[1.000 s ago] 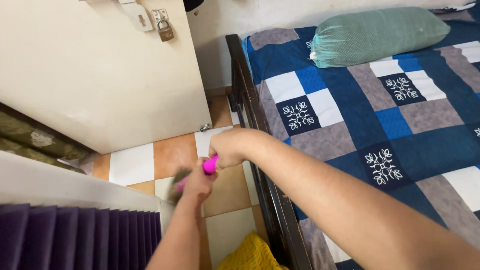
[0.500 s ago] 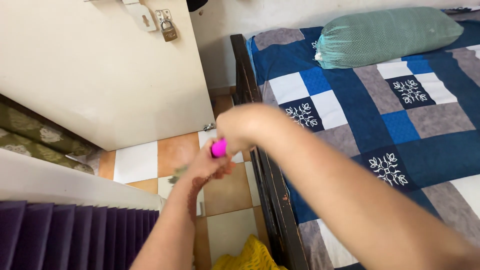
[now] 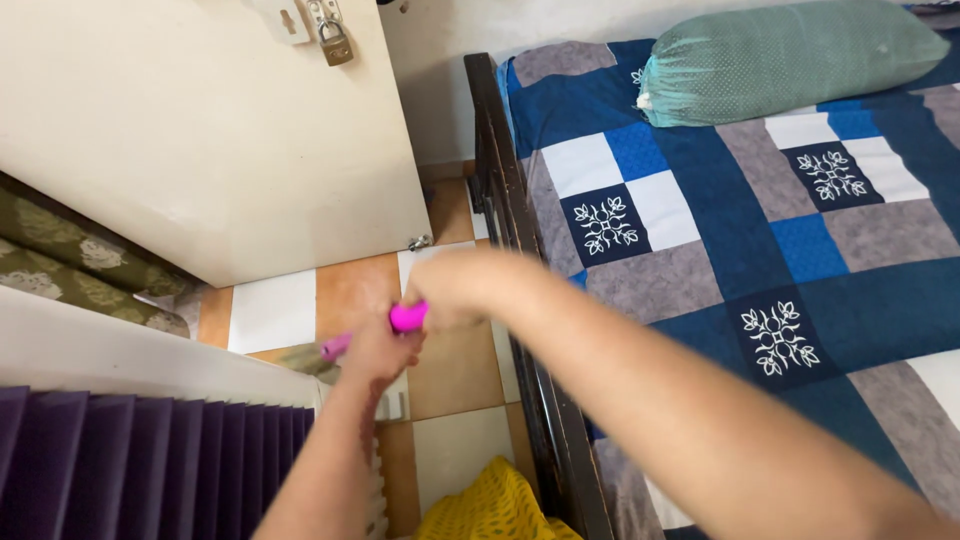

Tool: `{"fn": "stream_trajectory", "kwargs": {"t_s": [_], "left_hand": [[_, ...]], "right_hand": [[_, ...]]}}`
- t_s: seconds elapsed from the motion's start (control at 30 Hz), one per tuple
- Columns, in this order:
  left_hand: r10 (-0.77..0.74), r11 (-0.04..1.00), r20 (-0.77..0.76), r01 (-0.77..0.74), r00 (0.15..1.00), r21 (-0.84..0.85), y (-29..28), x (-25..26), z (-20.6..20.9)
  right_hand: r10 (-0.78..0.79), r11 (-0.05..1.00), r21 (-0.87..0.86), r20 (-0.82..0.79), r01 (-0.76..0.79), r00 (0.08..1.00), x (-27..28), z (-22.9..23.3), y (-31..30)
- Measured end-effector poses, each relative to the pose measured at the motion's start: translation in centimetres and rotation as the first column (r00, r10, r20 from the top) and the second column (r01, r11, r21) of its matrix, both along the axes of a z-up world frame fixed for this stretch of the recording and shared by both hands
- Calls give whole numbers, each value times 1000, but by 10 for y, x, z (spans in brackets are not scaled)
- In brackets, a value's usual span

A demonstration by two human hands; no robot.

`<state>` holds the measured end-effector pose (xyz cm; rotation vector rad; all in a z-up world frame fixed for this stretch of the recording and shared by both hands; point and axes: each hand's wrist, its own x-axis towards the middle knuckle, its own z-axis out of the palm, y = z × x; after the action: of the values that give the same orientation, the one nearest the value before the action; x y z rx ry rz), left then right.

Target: Sweeping the floor and under furniture using a small hand broom.

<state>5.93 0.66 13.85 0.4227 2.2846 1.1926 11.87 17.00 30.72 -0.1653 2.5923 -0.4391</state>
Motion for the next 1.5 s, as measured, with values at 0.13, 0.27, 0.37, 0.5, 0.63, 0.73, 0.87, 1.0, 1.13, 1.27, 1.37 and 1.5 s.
{"fn": "stream_trajectory", "kwargs": {"t_s": [0.13,0.27,0.37,0.5,0.63,0.73,0.87,1.0,1.13,1.27,1.37,1.5], "left_hand": [[-45,996,66,39,997,81,26,14,142],[-192,975,42,196,980,-101,48,14,207],[-277,955,114,287,954,-75,57,6,216],[-375,918,243,395,895,-39,62,-8,184],[-416,899,359,437,836,25,58,-5,137],[-327,930,423,368,845,-15,58,4,102],[-209,971,267,166,941,174,71,4,64],[-59,986,51,51,997,159,82,0,71],[-67,985,-121,46,990,-168,91,8,133],[-204,977,-161,191,966,-93,113,3,147],[-341,940,-246,323,907,-112,136,6,149],[-500,844,-159,438,851,-310,157,17,120]], "right_hand": [[-40,999,2,63,40,997,-3,96,28],[-166,985,-10,142,169,976,-10,163,50],[-233,972,57,185,227,955,-16,185,54],[-256,965,121,270,231,928,-27,173,52],[-237,971,102,354,214,905,-39,127,50],[-197,979,113,330,169,923,-41,97,47],[-83,983,175,176,51,981,-38,81,42],[91,931,361,-75,-58,993,-21,77,33],[8,947,318,-135,36,991,-5,86,47],[-162,903,399,-36,163,986,11,129,55],[-241,842,507,51,182,969,9,123,70],[-328,905,402,445,141,833,-3,58,98]]}}
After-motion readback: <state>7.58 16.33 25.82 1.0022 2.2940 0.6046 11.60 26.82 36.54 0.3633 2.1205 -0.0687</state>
